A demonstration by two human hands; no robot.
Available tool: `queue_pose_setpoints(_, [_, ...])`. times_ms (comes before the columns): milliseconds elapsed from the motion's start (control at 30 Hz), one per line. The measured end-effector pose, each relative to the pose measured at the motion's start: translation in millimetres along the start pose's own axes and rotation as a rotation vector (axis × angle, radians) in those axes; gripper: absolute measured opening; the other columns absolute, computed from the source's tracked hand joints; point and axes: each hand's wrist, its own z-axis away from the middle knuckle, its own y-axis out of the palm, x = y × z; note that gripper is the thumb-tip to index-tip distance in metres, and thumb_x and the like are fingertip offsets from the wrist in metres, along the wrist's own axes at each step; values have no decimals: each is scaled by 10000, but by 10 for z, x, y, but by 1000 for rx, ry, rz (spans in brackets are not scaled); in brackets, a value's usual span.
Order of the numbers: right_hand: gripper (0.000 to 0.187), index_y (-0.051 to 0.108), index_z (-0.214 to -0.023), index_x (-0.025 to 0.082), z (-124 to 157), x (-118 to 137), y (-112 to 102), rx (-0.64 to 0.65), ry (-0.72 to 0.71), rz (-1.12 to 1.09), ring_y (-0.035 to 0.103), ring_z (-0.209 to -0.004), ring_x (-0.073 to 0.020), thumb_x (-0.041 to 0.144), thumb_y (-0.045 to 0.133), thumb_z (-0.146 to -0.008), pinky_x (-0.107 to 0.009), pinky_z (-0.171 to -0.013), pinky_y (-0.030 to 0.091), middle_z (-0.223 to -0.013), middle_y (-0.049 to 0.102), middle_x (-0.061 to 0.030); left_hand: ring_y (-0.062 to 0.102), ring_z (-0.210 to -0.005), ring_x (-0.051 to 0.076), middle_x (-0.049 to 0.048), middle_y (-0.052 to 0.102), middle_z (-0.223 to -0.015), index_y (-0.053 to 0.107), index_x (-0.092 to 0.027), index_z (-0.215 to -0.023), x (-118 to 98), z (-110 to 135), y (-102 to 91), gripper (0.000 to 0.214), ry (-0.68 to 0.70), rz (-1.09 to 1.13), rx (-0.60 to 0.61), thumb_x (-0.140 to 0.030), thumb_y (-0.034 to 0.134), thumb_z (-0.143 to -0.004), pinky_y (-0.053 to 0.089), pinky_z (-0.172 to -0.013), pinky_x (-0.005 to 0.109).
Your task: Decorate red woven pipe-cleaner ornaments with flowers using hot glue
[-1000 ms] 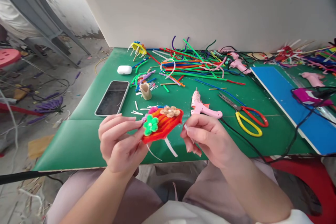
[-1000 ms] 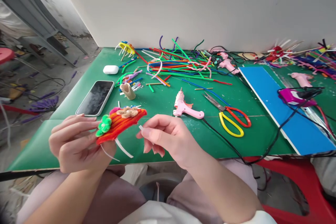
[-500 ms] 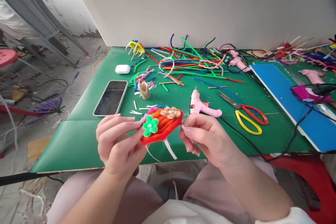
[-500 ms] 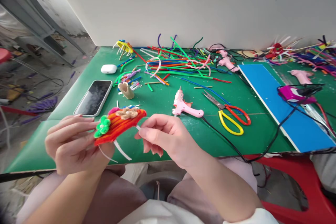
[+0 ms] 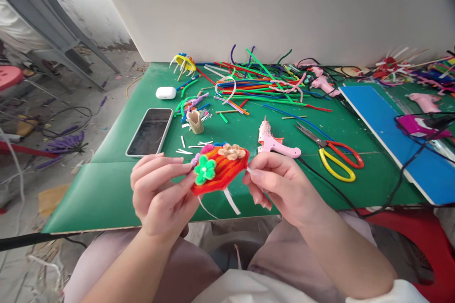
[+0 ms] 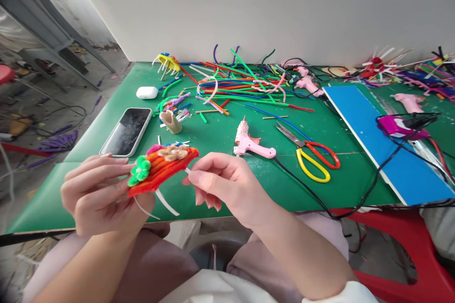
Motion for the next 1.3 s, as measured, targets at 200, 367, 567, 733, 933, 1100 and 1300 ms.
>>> queue_pose_setpoints(200, [85,624,-722,215,-3,-7,2,9,26,-10,455,-391,-17,277,636,-778,-96,-344,336,-531,606,69,578,-735,170,6,586,-847,532,-188,-707,-9,-3,-23,216,-18,-1,19,-121,683,-568,494,-675,426])
queue_pose_setpoints(367, [66,619,-742,218,-7,-11,10,23,26,-38,457,-364,-17,268,632,-783,-93,-330,342,-517,601,71,577,-742,171,7,588,-846,538,-188,-714,2,3,-28,208,-11,1,17,-134,685,-577,495,-671,421])
queue_pose_setpoints(567, [68,622,-736,223,-6,-28,5,-14,-5,-14,435,-362,-5,271,633,-784,-79,-326,317,-515,594,74,579,-737,164,0,587,-834,535,-186,-716,14,11,-14,211,1,-6,-4,-140,692,-584,495,-679,413])
queue_pose_setpoints(733, [76,621,-727,220,-8,-31,3,-15,-6,-6,414,-352,0,272,633,-781,-81,-320,292,-511,589,76,577,-746,161,-11,588,-847,532,-192,-709,2,3,-13,201,-13,-20,14,-156,695,-597,499,-678,409])
queue_pose_setpoints(933, [97,611,-723,205,-14,-24,5,-22,0,19,410,-352,-11,285,636,-773,-97,-315,286,-499,576,73,577,-754,159,-21,587,-852,519,-203,-683,-17,-9,-18,186,-26,-22,27,-169,689,-616,499,-683,402])
queue_pose_setpoints(1100, [109,606,-716,205,-15,-14,14,-26,10,28,406,-349,-18,295,633,-771,-104,-314,280,-474,553,78,586,-766,166,-21,591,-858,513,-214,-664,-6,6,-11,178,-40,4,36,-152,677,-631,495,-694,405])
queue_pose_setpoints(1300, [108,613,-717,197,-17,-19,11,-30,-6,31,408,-352,-16,291,638,-766,-107,-312,276,-486,561,68,583,-774,170,-16,590,-865,518,-209,-670,10,9,-11,174,-22,10,26,-133,669,-630,495,-689,411])
